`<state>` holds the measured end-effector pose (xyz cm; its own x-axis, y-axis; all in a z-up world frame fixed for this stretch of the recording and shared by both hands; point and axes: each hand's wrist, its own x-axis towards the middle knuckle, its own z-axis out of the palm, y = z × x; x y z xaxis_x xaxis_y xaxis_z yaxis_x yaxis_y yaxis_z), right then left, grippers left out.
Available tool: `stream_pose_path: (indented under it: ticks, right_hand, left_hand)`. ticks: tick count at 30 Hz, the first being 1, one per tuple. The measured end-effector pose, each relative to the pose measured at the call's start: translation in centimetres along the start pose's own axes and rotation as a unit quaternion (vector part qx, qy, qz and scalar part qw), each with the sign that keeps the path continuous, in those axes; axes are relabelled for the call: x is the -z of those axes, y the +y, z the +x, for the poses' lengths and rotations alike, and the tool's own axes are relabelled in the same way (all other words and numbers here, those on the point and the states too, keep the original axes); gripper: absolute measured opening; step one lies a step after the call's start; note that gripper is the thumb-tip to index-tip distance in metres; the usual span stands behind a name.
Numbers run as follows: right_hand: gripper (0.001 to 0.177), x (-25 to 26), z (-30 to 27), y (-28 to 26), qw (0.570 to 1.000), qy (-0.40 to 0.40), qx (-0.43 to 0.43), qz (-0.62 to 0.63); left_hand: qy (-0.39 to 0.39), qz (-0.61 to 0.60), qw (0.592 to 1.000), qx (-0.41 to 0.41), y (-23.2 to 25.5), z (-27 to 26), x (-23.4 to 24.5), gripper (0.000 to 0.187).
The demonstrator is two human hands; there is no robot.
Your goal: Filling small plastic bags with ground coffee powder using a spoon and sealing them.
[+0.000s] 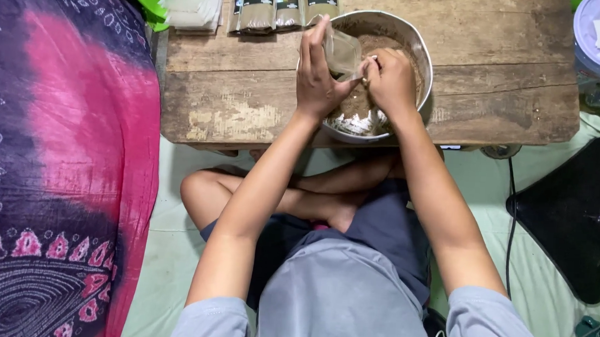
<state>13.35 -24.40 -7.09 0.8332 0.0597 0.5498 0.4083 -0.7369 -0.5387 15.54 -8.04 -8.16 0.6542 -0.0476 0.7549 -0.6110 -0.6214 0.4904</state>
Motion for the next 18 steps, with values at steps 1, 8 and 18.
stream_pose_path:
  ticks: [1,8,18]
  right_hand:
    - [0.013,-0.8,0.7,2.1,1.0,-0.001,-0.001,0.0]
    - [0.019,-1.6,2.7,4.2,1.0,-0.003,-0.017,0.014]
    - [0.009,-1.3,2.2,5.3,0.996,-0.04,0.039,0.072]
  left_hand:
    - [-0.001,0.0,1.0,0.001,-0.2,-0.1,-0.3,0.102]
    - [0.005,-0.046,0.999,0.018,0.1,0.1,0.6,0.085]
    - [-0.012,-0.142,0.99,0.017,-0.6,0.0,0.4,0.08]
